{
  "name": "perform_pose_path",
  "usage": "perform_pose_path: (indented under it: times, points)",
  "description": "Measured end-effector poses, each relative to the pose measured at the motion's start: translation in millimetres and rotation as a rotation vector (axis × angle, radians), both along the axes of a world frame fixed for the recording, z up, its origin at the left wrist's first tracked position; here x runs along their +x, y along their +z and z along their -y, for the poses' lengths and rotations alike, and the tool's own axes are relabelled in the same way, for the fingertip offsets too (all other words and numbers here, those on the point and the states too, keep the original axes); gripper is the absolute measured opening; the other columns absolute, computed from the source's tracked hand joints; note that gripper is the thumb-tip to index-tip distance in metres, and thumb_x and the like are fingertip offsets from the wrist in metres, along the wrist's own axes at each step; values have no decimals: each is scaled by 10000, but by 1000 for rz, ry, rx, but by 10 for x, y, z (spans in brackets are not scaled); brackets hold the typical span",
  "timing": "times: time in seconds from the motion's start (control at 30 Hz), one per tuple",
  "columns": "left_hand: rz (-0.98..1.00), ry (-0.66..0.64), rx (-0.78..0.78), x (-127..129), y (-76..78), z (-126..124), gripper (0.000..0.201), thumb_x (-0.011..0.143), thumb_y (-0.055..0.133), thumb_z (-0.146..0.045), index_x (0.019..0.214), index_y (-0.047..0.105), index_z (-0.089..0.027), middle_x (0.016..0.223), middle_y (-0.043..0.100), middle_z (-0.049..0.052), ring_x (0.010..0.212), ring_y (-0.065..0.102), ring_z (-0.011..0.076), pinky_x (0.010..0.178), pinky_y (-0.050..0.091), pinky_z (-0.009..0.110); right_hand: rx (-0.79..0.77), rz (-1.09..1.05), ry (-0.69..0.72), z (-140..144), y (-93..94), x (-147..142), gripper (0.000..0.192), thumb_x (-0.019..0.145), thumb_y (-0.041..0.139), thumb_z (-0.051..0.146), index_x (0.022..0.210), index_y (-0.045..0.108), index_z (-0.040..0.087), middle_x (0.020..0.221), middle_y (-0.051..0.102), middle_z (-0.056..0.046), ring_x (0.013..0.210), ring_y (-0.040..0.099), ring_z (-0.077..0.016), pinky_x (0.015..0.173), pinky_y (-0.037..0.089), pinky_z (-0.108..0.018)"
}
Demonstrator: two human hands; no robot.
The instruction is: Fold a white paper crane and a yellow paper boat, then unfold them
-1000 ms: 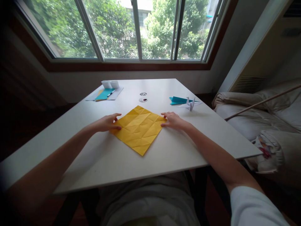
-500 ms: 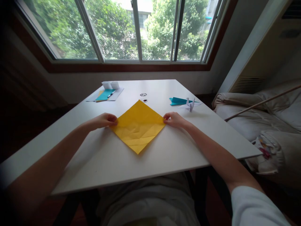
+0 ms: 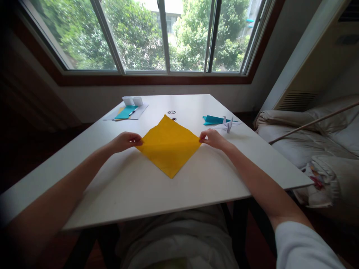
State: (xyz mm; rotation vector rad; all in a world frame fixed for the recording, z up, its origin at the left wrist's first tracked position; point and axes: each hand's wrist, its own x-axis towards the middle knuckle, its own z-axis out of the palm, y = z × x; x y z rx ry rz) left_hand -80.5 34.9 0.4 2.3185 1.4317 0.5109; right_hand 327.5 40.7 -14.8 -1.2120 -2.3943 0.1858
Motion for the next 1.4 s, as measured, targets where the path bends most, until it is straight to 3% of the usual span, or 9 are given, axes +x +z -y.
perform_pose_path:
  times: [0.23, 0.47, 0.77, 0.9, 1.03, 1.13, 1.2, 1.3, 1.4]
  points:
    - [-90, -122, -18, -26, -20, -15, 274, 685, 537, -416, 801, 642, -191, 774, 660, 9, 686, 558, 138, 687, 441, 244, 41, 108, 47, -54, -45, 53, 122, 729, 535, 203, 754, 654, 208, 776, 681, -8, 775, 583, -180, 744, 440, -300]
    - [-192, -235, -67, -19, 75, 35, 284, 691, 523, -354, 885, 680, -219, 856, 641, 31, 735, 566, 154, 699, 457, 258, 58, 214, 89, -21, 3, 61, 168, 725, 527, 158, 787, 672, 215, 785, 673, -27, 830, 575, -193, 763, 436, -303]
    - [-337, -168, -84, 46, 177, 139, 340, 707, 506, -401, 974, 689, -295, 918, 626, 38, 817, 569, 188, 747, 435, 269, 33, 277, 81, 69, 64, -12, 199, 765, 492, 196, 819, 683, 205, 822, 675, -43, 844, 567, -206, 792, 420, -325]
    - [-369, -98, -61, 152, 191, 204, 375, 735, 463, -506, 885, 707, -262, 892, 641, 52, 762, 574, 190, 666, 425, 254, 43, 285, 22, 115, 92, -50, 241, 810, 480, 336, 823, 679, 201, 819, 674, -57, 849, 564, -219, 768, 415, -327]
    - [-518, 91, 35, 386, 203, 328, 524, 746, 372, -633, 717, 687, -215, 801, 640, 71, 673, 566, 202, 585, 400, 279, 69, 313, -69, 172, 101, -145, 353, 844, 423, 434, 741, 657, 190, 762, 662, -73, 812, 565, -218, 702, 408, -310]
    - [-614, 125, 145, 545, 183, 415, 547, 749, 368, -643, 709, 677, -193, 807, 632, 93, 759, 569, 246, 635, 415, 317, 119, 331, -132, 216, 89, -227, 351, 819, 461, 470, 712, 632, 183, 746, 652, -76, 794, 563, -220, 678, 400, -307]
    - [-604, 91, 206, 606, 150, 448, 469, 761, 416, -580, 861, 676, -202, 894, 628, 97, 855, 555, 267, 686, 428, 334, 135, 332, -130, 232, 79, -263, 325, 777, 522, 488, 739, 633, 185, 768, 649, -77, 796, 560, -225, 684, 407, -314]
    - [-490, -108, 247, 654, 84, 467, 381, 808, 440, -344, 1163, 551, -256, 1105, 574, 72, 983, 520, 240, 780, 432, 322, 139, 295, -44, 232, 68, -293, 276, 761, 571, 427, 893, 645, 195, 900, 643, -82, 856, 553, -229, 748, 424, -335]
    - [-401, -319, 234, 732, 25, 499, 449, 806, 392, -154, 1220, 496, -289, 1213, 515, 48, 1051, 495, 202, 844, 421, 297, 146, 251, 103, 242, 54, -338, 270, 802, 532, 257, 1056, 616, 224, 1039, 604, -78, 929, 541, -211, 828, 422, -341]
